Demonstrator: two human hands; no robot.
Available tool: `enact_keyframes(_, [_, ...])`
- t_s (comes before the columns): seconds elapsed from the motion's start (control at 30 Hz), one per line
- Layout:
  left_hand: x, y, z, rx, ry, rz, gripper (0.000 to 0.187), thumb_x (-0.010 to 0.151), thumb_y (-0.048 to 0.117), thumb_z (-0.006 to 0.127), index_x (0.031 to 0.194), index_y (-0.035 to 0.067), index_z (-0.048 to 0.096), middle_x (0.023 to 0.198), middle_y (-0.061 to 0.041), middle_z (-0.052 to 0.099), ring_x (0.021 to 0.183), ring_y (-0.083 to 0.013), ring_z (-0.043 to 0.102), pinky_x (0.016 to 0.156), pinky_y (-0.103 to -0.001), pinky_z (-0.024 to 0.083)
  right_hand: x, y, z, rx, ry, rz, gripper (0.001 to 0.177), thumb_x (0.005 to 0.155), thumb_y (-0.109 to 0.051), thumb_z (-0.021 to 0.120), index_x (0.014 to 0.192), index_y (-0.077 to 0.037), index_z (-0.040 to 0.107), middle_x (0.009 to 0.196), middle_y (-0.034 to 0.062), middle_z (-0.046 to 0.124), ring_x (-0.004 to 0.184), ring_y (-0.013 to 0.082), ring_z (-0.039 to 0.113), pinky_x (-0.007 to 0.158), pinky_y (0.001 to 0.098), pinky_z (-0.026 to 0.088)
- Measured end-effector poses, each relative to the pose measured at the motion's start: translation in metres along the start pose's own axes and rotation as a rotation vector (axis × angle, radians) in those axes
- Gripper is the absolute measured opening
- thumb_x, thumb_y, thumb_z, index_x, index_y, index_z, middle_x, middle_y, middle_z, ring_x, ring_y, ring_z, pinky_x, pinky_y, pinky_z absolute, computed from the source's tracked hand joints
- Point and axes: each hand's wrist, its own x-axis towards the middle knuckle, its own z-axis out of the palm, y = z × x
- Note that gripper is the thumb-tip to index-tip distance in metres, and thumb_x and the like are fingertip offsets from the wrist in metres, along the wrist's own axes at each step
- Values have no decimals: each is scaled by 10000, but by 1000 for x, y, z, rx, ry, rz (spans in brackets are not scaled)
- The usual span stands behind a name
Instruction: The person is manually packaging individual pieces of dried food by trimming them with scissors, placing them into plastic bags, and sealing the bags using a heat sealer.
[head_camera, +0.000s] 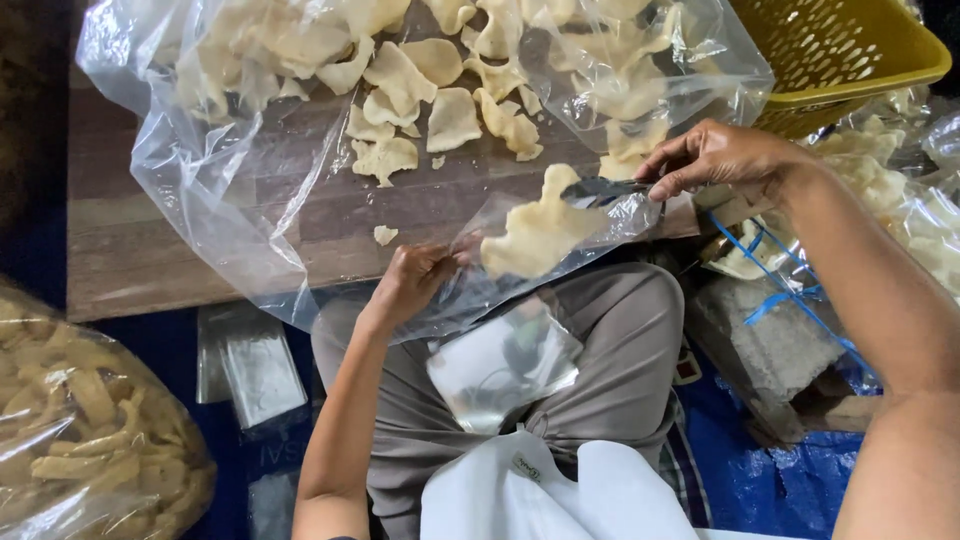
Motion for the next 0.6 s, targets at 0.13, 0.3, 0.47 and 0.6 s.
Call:
enact_keyframes(0.13, [-5, -13, 8, -57, -95, -165, 201, 954, 182, 712, 1021, 10, 790, 614, 15, 552, 481, -85, 353, 418, -275, 286, -16, -18, 5, -197, 62, 64, 436, 692, -107, 878, 1125, -92, 832, 940, 126, 798, 826, 237, 634, 837, 382, 415])
enact_keyframes(0.3, [-9, 32, 31, -378, -337, -245, 225, 944, 224, 754, 789, 69, 703, 673, -11, 642, 620, -123, 524, 576, -296, 439, -7, -5, 27, -77, -195, -200, 363, 640, -66, 956, 982, 7, 858, 949, 124, 779, 861, 211, 630, 730, 350, 512])
enact_keyframes(0.47, [-20, -19, 55, -446, -205, -251, 386, 1047, 301, 632, 760, 50, 691, 635, -44, 654, 593, -82, 566, 559, -243, 450, -16, -20, 52, -146, -193, -237, 361, 639, -111, 955, 966, 2, 854, 949, 137, 773, 875, 233, 645, 780, 371, 509])
enact_keyframes(0.6, [-37, -36, 66, -462, -108, -155, 335, 1076, 286, 560, 1048, 17, 759, 897, -100, 701, 813, -133, 618, 733, -294, 528, -10, -32, 70, -302, -171, -277, 467, 601, -172, 969, 1033, -50, 841, 1017, 129, 784, 801, 241, 698, 744, 364, 547])
